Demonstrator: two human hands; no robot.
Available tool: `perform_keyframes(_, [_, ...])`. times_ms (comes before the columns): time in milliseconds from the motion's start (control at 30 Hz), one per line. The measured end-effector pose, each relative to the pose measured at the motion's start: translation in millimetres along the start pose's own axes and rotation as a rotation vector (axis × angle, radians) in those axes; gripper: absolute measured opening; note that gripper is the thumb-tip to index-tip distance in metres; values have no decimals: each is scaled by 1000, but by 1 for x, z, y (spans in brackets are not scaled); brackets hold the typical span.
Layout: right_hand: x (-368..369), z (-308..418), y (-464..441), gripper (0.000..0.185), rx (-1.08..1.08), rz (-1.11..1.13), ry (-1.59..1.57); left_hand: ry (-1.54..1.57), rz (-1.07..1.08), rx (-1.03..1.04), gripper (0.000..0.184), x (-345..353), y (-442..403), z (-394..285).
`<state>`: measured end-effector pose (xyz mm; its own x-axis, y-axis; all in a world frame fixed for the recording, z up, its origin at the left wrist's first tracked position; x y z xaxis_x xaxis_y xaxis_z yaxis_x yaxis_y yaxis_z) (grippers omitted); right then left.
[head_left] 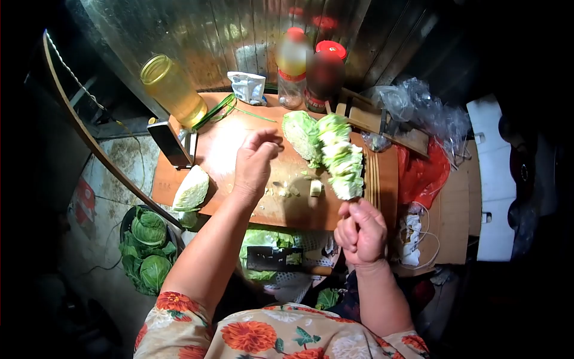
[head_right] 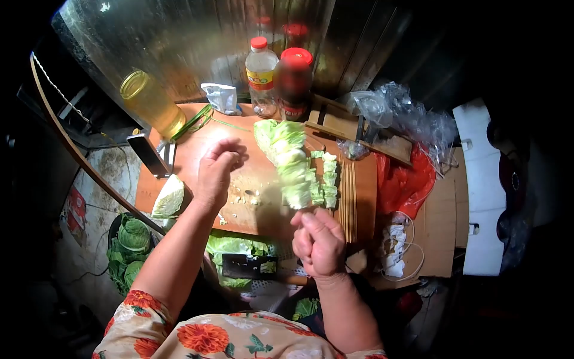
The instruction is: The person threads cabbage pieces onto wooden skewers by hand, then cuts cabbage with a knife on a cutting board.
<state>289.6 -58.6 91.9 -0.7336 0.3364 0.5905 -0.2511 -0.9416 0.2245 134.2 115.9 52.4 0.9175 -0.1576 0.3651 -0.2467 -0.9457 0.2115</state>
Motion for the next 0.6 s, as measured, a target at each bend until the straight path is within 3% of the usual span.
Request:
perform_keyframes(167, [-6, 12, 0, 21, -44, -54, 34, -626, 128, -341, 29, 24, 9, 75])
perform_keyframes(233, [-7, 12, 2, 22, -38, -65, 40, -703, 164, -358, 30, 25, 5, 111])
perform_keyframes(300, [-8, 13, 3, 21, -21, -59, 82, -973, 193, -152, 33, 38, 2, 114])
perform_keyframes(433, [-14, 13, 6, 21, -6, -69, 86, -1345, 290, -196, 40, 52, 7, 134])
perform_keyframes(600, [-14, 17, 9, 21, 12, -43, 122, -1485, 375, -151, 42, 69, 11, 133])
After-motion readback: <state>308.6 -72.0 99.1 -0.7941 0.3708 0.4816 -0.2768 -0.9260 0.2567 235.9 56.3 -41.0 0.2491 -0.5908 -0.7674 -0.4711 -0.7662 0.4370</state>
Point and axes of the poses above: each hand's wrist, its own y-axis away from the middle knuckle, its own x-axis out of the palm, z = x × y, the point moved 10 cm from there along -y, towards the middle knuckle, and after that the axes turned 7 degrees about -x, right-handed, at the moved point
